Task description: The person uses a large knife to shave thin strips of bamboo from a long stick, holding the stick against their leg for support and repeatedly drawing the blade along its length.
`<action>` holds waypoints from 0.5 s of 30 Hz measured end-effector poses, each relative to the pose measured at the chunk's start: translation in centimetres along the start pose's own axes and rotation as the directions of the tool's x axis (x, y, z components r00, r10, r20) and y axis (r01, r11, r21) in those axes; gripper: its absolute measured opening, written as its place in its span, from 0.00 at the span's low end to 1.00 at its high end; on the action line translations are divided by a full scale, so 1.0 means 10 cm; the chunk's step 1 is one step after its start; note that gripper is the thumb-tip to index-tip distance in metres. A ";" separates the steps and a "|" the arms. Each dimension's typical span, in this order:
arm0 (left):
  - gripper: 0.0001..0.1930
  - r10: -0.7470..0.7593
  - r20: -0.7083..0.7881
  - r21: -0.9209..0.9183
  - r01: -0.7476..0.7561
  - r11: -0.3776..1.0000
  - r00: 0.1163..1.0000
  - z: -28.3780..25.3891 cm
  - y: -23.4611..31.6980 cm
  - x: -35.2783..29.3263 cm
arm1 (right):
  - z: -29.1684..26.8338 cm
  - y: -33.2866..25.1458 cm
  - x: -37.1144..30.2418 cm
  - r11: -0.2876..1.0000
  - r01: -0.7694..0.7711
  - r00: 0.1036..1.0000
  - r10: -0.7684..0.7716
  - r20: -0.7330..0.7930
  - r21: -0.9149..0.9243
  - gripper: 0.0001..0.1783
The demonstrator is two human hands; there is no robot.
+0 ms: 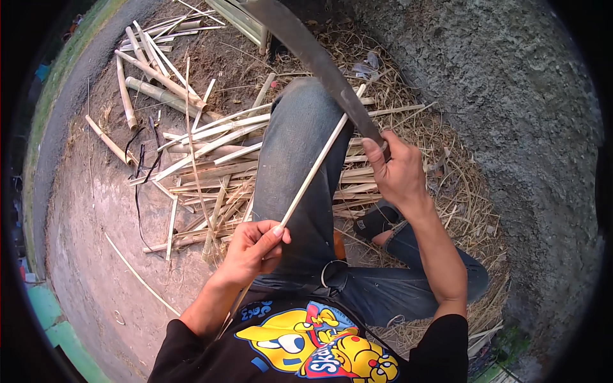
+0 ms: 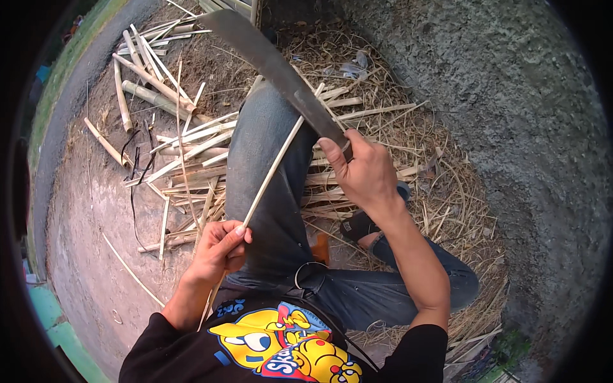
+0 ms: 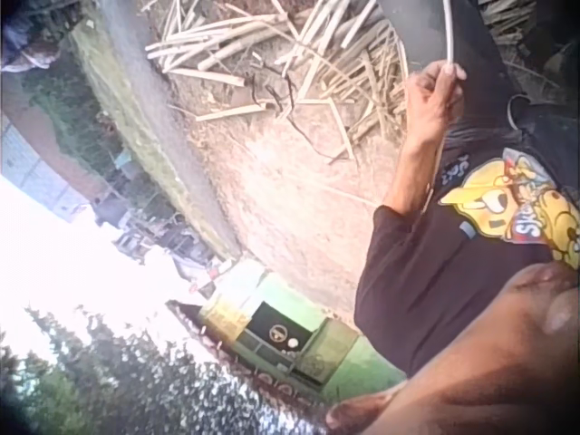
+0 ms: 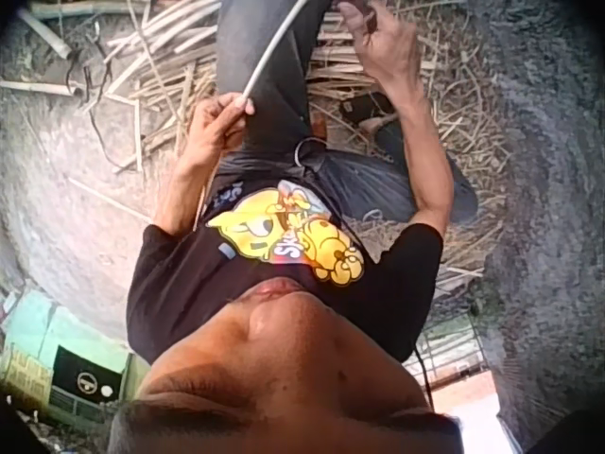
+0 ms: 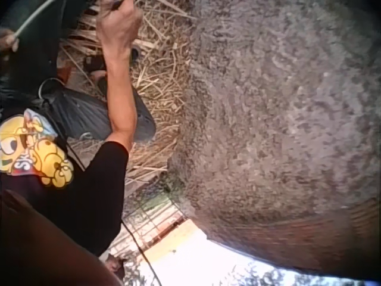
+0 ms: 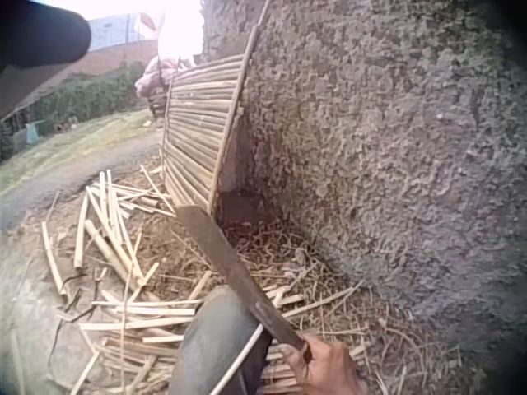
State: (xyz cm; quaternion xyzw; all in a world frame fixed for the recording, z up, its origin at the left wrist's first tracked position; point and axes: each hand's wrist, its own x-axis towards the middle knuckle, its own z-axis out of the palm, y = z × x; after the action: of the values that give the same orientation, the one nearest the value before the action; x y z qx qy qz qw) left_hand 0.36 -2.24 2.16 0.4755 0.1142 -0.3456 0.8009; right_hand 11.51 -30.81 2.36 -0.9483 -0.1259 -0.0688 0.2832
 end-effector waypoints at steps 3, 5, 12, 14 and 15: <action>0.14 -0.030 0.045 -0.102 0.034 0.994 0.999 -0.01 -0.07 0.03 | -0.04 0.00 0.06 0.982 -0.096 0.994 0.088 0.061 0.160 0.35; 0.14 -0.027 0.041 -0.114 0.031 0.993 0.999 0.00 -0.05 0.06 | 0.15 -0.20 -0.20 0.982 0.180 0.974 -0.185 0.130 0.049 0.35; 0.11 -0.072 0.180 -0.330 0.129 0.935 0.981 -0.12 0.00 -0.01 | 0.12 -0.20 -0.06 0.987 0.161 0.986 -0.162 0.033 0.026 0.32; 0.11 -0.084 0.186 -0.351 0.146 0.925 0.979 -0.10 0.02 0.04 | -0.03 -0.09 0.11 0.985 -0.073 0.991 0.054 0.123 0.159 0.34; 0.11 -0.102 0.188 -0.375 0.167 0.912 0.977 -0.09 0.04 0.07 | -0.09 -0.09 0.14 0.970 -0.145 0.976 0.109 0.188 0.193 0.36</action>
State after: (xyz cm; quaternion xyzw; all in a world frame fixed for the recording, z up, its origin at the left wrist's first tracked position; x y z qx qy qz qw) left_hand 1.25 -1.65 1.58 0.2680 0.1468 -0.4083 0.8602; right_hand 12.51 -30.25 3.84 -0.9224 -0.0955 0.0468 0.3712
